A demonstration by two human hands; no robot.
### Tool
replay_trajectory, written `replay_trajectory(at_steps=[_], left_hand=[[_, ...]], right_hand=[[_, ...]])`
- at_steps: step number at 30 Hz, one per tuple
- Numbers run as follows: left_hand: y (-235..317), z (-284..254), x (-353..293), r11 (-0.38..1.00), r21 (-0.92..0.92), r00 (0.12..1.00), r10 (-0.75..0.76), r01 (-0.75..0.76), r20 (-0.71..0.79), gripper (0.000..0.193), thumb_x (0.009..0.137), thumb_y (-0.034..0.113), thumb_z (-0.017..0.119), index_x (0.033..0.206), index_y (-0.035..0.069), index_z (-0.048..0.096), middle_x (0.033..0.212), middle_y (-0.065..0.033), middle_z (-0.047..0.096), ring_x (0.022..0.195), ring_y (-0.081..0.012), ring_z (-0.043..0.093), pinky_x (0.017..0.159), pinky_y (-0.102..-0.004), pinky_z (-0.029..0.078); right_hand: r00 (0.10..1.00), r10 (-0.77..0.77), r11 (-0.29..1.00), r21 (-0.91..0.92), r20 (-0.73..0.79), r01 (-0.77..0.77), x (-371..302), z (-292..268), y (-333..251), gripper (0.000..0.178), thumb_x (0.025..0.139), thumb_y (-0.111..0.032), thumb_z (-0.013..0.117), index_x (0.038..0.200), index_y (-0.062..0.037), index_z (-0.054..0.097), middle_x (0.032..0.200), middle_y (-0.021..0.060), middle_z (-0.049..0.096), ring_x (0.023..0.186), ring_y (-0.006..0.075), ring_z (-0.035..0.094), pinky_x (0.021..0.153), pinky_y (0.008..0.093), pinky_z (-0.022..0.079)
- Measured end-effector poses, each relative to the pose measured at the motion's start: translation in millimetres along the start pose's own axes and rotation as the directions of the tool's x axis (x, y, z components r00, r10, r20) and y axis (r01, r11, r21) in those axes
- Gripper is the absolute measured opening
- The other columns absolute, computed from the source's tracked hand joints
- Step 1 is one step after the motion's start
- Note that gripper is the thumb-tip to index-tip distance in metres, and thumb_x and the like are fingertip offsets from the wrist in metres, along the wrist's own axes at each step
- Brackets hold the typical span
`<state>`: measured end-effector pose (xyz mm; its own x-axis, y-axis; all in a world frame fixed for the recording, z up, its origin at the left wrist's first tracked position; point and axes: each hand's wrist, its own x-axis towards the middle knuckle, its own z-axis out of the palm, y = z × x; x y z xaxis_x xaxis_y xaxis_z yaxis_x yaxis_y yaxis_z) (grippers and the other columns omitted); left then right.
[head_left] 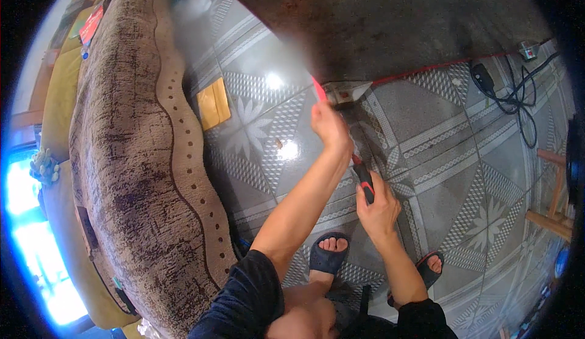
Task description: The person uses a screwdriver to tighten or remove a screw on a red metal frame. They also use their hands to position a red plastic strip along the edge of the frame to ensure proper alignment.
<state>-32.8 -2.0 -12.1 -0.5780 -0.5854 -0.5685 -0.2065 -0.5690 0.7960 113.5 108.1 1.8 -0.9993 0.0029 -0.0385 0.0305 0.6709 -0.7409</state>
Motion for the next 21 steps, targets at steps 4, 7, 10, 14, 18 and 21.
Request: replay_trajectory(at_steps=[4,7,10,14,18,21], left_hand=[[-5.4,6.0,-6.8,0.999,0.024,0.998,-0.033,0.032,0.048,0.01,0.083,0.022,0.045,0.081,0.012,0.046,0.057,0.0016,0.039,0.042,-0.0088,0.033,0.038,-0.0238,0.025],[1.9,2.9,-3.0,1.0,-0.005,0.995,-0.005,0.005,0.102,0.011,0.086,0.02,0.043,0.084,0.01,0.045,0.063,-0.0009,0.044,0.049,-0.0112,0.042,0.043,-0.0269,0.037],[7.0,-11.2,-1.4,0.999,0.017,0.991,-0.032,0.03,0.131,0.013,0.088,0.021,0.043,0.087,0.008,0.045,0.07,-0.0029,0.05,0.058,-0.0138,0.05,0.051,-0.0302,0.046],[5.6,-25.2,-6.9,0.992,0.082,0.952,-0.118,0.098,0.282,0.017,0.091,0.021,0.042,0.099,0.007,0.049,0.075,-0.0043,0.054,0.061,-0.0142,0.053,0.055,-0.0285,0.046],[9.4,-25.5,-8.7,0.986,0.161,0.94,-0.087,0.035,0.331,0.019,0.093,0.021,0.04,0.102,0.007,0.05,0.08,-0.006,0.057,0.064,-0.0142,0.055,0.056,-0.0285,0.048],[9.3,-28.6,-5.4,0.988,0.154,0.941,-0.075,0.025,0.329,0.019,0.092,0.021,0.042,0.102,0.007,0.05,0.079,-0.0056,0.057,0.064,-0.0141,0.055,0.056,-0.0285,0.049]], right_hand=[[0.996,-0.033,0.999,0.032,-0.078,0.035,-3.7,5.4,11.2,0.038,0.074,-0.02,0.064,0.107,-0.0032,0.053,0.079,0.0155,0.061,0.066,0.0331,0.06,0.056,0.0393,0.047],[0.999,0.022,0.989,0.15,-0.032,-0.017,2.2,6.5,9.1,0.036,0.075,-0.021,0.064,0.104,-0.0022,0.054,0.083,0.0171,0.062,0.069,0.0353,0.06,0.059,0.0402,0.047],[0.995,0.069,0.949,0.304,0.072,-0.088,11.6,6.0,8.2,0.031,0.076,-0.021,0.063,0.099,-0.0011,0.056,0.077,0.0146,0.061,0.066,0.0283,0.06,0.059,0.0356,0.046],[0.98,0.126,0.88,0.439,0.157,-0.183,18.6,5.8,15.4,0.03,0.077,-0.023,0.063,0.095,-0.0006,0.056,0.068,0.0072,0.057,0.059,0.0171,0.053,0.055,0.0294,0.041],[0.959,0.152,0.746,0.608,0.241,-0.271,20.5,12.2,25.7,0.027,0.079,-0.024,0.062,0.092,-0.0014,0.056,0.063,-0.0031,0.049,0.055,0.0077,0.043,0.05,0.0225,0.035],[0.919,0.158,0.636,0.674,0.362,-0.375,22.6,11.4,23.4,0.022,0.081,-0.023,0.06,0.089,-0.0031,0.055,0.061,-0.0034,0.048,0.053,0.0052,0.042,0.048,0.0206,0.033]])
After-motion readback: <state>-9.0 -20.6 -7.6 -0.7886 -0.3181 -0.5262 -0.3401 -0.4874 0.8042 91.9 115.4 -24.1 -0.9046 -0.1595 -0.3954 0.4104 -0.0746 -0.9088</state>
